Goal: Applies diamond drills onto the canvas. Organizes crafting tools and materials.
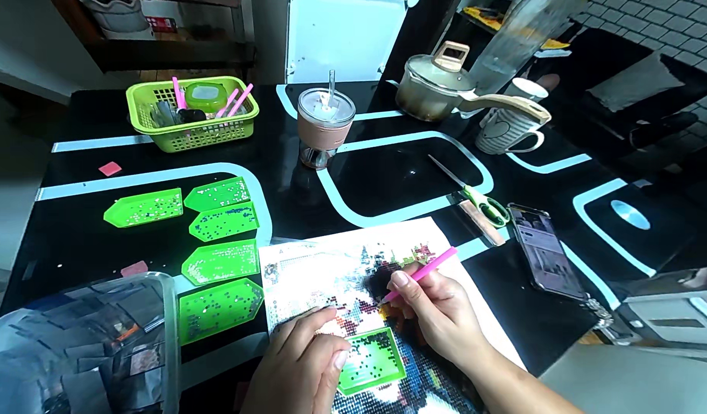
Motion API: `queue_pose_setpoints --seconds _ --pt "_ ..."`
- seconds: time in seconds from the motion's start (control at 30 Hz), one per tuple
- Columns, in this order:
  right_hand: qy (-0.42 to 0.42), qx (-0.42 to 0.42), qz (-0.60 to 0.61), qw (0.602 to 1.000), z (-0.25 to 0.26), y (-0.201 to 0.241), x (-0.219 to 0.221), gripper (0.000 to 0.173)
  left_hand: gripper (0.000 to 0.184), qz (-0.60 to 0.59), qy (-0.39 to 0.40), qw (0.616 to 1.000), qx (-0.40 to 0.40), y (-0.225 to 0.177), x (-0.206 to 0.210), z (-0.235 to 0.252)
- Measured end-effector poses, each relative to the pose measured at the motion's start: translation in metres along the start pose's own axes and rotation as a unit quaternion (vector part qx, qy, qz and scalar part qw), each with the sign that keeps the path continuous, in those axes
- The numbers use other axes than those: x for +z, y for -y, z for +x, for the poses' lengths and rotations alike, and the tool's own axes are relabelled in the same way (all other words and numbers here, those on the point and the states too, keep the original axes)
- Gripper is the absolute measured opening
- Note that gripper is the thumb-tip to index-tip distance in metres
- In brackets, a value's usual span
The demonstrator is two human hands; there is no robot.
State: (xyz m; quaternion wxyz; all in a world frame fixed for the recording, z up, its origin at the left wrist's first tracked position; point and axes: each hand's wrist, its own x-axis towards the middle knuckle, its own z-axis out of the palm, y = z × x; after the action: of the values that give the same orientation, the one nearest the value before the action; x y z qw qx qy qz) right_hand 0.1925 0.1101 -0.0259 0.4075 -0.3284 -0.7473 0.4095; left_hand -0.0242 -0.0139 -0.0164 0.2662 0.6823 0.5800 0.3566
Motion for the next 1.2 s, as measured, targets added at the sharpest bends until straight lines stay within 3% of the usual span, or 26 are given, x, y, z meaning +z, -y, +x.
queue_pose_setpoints --seconds 0.2,0.4,0.93,1.07,1.2 --pt "0.006 -0.025 -0.035 0.999 0.0 -0.0004 0.0008 0.027 0.03 0.002 -0.001 1.0 0.003 0.0005 0.0001 -0.0005" --pt "-0.024 -0.004 0.017 1.0 -0.0005 0.0003 -0.0002 0.025 0.03 0.004 -0.002 1.0 0.001 0.0 0.0 -0.0004" --pt "0.0 -0.037 -0.05 0.998 -0.0006 -0.0014 0.0027 0.027 0.03 0.006 -0.003 1.0 0.005 0.0004 0.0007 -0.0003" --pt "-0.022 -0.013 -0.013 1.0 0.0005 -0.0005 0.0016 0.026 0.031 0.007 -0.004 1.0 0.008 0.0011 0.0012 -0.0004" --pt "-0.013 -0.041 -0.008 0.999 -0.0003 -0.0004 0.0029 0.026 0.03 0.004 -0.008 1.0 0.008 0.0011 0.0016 -0.0006"
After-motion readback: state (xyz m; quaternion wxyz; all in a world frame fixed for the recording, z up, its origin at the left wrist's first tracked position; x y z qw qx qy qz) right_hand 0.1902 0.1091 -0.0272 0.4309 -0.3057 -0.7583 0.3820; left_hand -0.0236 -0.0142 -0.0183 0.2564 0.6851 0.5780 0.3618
